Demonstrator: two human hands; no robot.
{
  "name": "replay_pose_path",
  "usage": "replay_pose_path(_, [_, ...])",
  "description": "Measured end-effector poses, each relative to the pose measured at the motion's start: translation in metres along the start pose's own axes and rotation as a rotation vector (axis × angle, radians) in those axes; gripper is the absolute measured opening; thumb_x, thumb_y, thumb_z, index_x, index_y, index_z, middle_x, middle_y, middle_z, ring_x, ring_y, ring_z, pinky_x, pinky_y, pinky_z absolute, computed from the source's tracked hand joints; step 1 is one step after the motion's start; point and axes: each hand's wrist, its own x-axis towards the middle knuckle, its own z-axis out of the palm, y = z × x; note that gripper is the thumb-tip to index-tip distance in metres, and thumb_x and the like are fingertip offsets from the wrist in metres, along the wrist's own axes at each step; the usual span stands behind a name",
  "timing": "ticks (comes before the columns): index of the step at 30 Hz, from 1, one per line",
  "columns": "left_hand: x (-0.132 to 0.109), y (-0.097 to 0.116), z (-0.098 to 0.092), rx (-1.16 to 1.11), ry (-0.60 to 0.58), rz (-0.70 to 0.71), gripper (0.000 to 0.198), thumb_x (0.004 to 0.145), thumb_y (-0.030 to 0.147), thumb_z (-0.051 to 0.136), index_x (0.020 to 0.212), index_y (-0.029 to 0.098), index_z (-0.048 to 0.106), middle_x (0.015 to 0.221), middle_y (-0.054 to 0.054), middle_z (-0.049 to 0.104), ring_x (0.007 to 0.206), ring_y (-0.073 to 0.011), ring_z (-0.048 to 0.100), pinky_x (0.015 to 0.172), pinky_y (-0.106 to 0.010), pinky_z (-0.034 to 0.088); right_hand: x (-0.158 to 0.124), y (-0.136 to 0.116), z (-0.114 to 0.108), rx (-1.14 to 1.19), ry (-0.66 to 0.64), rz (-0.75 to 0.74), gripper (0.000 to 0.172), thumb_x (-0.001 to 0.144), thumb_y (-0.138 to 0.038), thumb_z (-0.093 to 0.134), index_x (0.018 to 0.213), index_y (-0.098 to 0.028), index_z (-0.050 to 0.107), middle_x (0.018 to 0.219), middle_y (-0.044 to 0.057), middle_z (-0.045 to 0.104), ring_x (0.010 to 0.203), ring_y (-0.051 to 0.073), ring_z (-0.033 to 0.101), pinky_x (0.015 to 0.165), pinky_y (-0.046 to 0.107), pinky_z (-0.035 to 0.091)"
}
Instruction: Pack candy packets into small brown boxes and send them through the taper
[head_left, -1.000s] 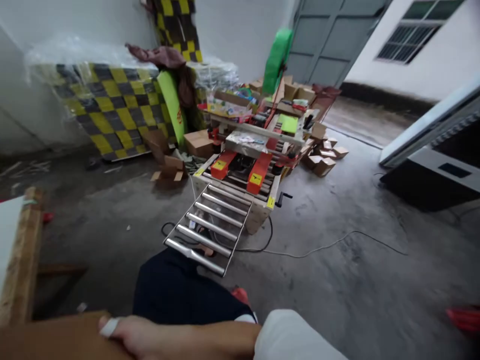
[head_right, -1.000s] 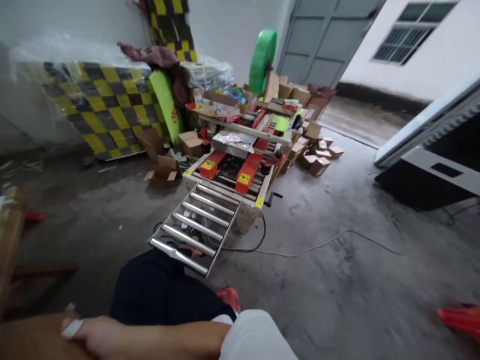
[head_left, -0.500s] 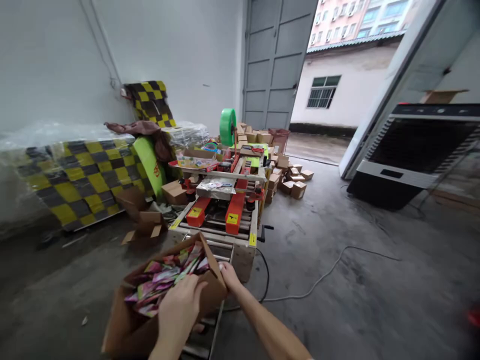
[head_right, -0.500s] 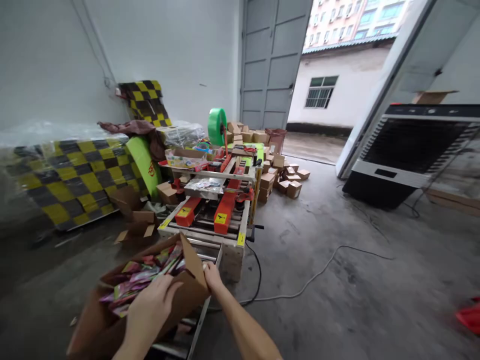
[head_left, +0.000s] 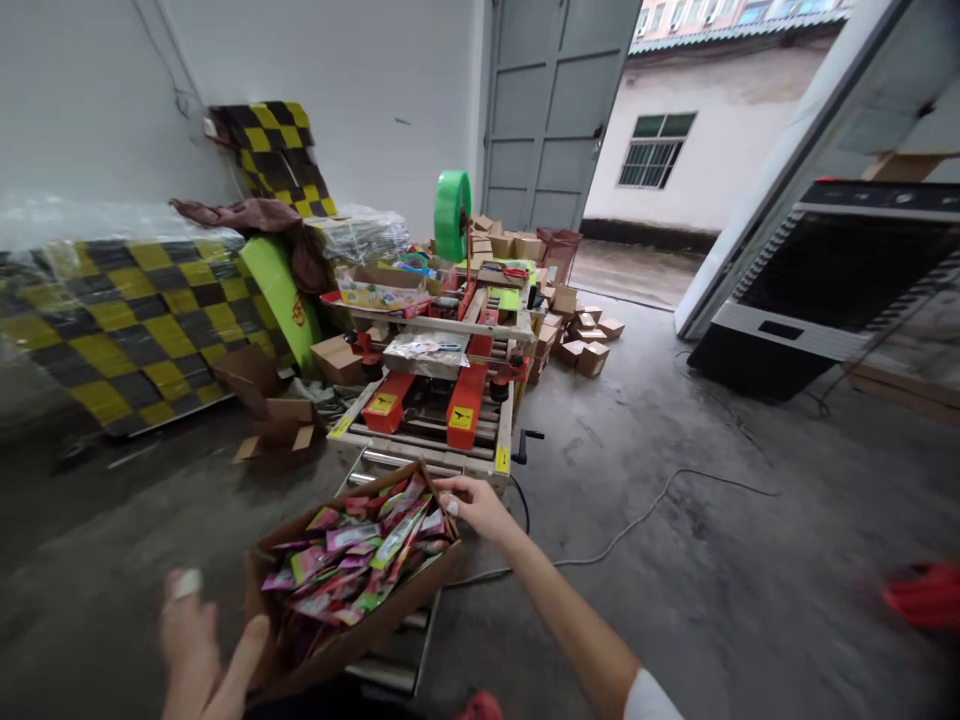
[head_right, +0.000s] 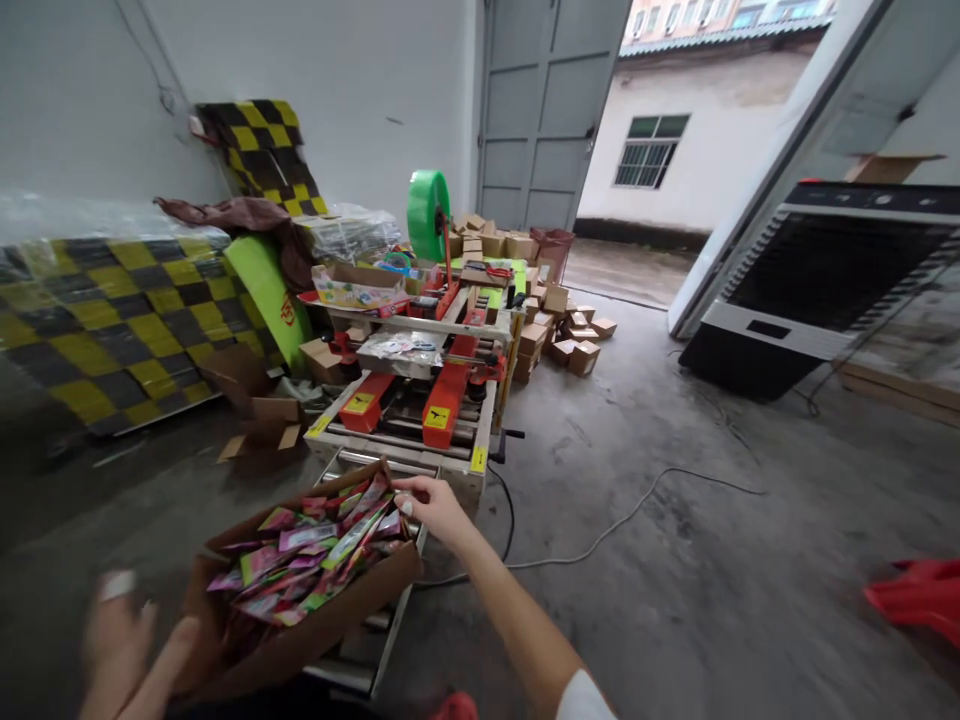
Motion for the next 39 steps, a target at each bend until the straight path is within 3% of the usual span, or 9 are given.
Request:
replay_pose_path(6, [0.004, -0.042, 0.037, 0.068, -0.668, 0.192, 0.104, 0.086, 0.035, 0.059, 0.155, 0.03, -0.018, 0.165, -0.004, -0.008, 0.152, -0.0384, 0.001, 0.122, -0.062, 0.022, 0.007, -0.02, 0.004, -0.503, -0.22, -0.174, 0.053, 0.075, -0.059, 0.076, 0.112, -0.02, 0.079, 0.091, 0.005, 0.066, 0.077, 0.016, 0.059, 0.072, 0.028, 0.049])
replay_pose_path(10, [0.014, -0.044, 0.048, 0.087, -0.959, 0.144, 0.103, 0.083, 0.053, 0.064, 0.157, 0.026, -0.003, 0.163, -0.011, -0.001, 0.151, -0.0404, -0.006, 0.12, -0.067, 0.016, 0.016, -0.029, 0.013, -0.674, -0.566, -0.334, 0.061, 0.068, -0.072, 0.077, 0.103, -0.021, 0.079, 0.089, 0.004, 0.065, 0.079, 0.017, 0.059, 0.072, 0.025, 0.048])
replay_pose_path(15, [0.039, -0.023, 0.032, 0.086, -1.166, -0.026, 0.1, 0.078, 0.067, 0.065, 0.158, 0.025, 0.023, 0.164, -0.014, 0.017, 0.151, -0.0444, 0.007, 0.117, -0.066, 0.026, 0.026, -0.029, 0.009, -0.731, -0.69, -0.306, 0.081, 0.043, -0.076, 0.085, 0.098, -0.017, 0.078, 0.089, 0.004, 0.067, 0.08, 0.017, 0.064, 0.068, 0.021, 0.05])
replay_pose_path(18, [0.058, -0.013, 0.031, 0.045, -1.093, -0.033, 0.078, 0.083, 0.065, 0.057, 0.151, 0.027, 0.048, 0.158, -0.012, 0.04, 0.148, -0.0424, 0.032, 0.117, -0.058, 0.036, 0.033, -0.026, 0.011, -0.711, -0.676, -0.211, 0.056, 0.056, -0.067, 0.085, 0.088, -0.021, 0.079, 0.082, 0.001, 0.072, 0.077, 0.017, 0.066, 0.069, 0.022, 0.049])
replay_pose_path(22, [0.07, -0.019, 0.048, -0.056, -0.863, 0.043, 0.047, 0.087, 0.05, 0.054, 0.122, 0.026, 0.073, 0.128, -0.007, 0.071, 0.121, -0.0326, 0.065, 0.105, -0.043, 0.051, 0.038, -0.025, 0.029, -0.778, -0.411, -0.049, 0.028, 0.066, -0.045, 0.089, 0.082, -0.024, 0.078, 0.08, -0.002, 0.076, 0.08, 0.019, 0.069, 0.072, 0.024, 0.047])
replay_pose_path(25, [0.056, -0.029, 0.064, -0.067, -0.607, 0.044, 0.041, 0.082, 0.046, 0.06, 0.115, 0.025, 0.073, 0.119, -0.007, 0.075, 0.113, -0.03, 0.069, 0.099, -0.04, 0.055, 0.023, -0.027, 0.045, -0.957, -0.234, -0.054, 0.037, 0.065, -0.038, 0.092, 0.095, -0.023, 0.076, 0.093, 0.002, 0.076, 0.086, 0.021, 0.069, 0.074, 0.027, 0.049])
replay_pose_path(29, [0.029, -0.034, 0.074, -0.084, -0.301, 0.099, 0.037, 0.091, 0.047, 0.054, 0.118, 0.024, 0.064, 0.115, -0.009, 0.073, 0.108, -0.0275, 0.07, 0.094, -0.04, 0.057, -0.01, -0.019, 0.066, -1.195, 0.067, -0.343, 0.064, 0.079, -0.025, 0.081, 0.138, -0.019, 0.058, 0.133, 0.016, 0.063, 0.124, 0.03, 0.058, 0.11, 0.049, 0.041])
replay_pose_path(32, [0.025, -0.027, 0.073, 0.017, -0.132, 0.18, 0.041, 0.095, 0.047, 0.05, 0.125, 0.019, 0.056, 0.116, -0.012, 0.066, 0.103, -0.0276, 0.07, 0.085, -0.039, 0.059, -0.016, -0.008, 0.083, -1.201, -0.046, -0.521, 0.065, 0.087, -0.02, 0.071, 0.148, -0.018, 0.048, 0.146, 0.018, 0.056, 0.133, 0.028, 0.053, 0.117, 0.048, 0.035])
replay_pose_path(39, [0.038, 0.006, 0.07, 0.39, 0.1, 0.578, 0.027, 0.097, 0.018, 0.048, 0.113, 0.021, 0.069, 0.119, -0.013, 0.066, 0.108, -0.0288, 0.062, 0.09, -0.042, 0.049, 0.016, -0.002, 0.092, -1.157, -0.293, -0.491, 0.027, 0.096, -0.021, 0.056, 0.118, -0.018, 0.071, 0.109, 0.009, 0.076, 0.097, 0.022, 0.069, 0.091, 0.034, 0.054])
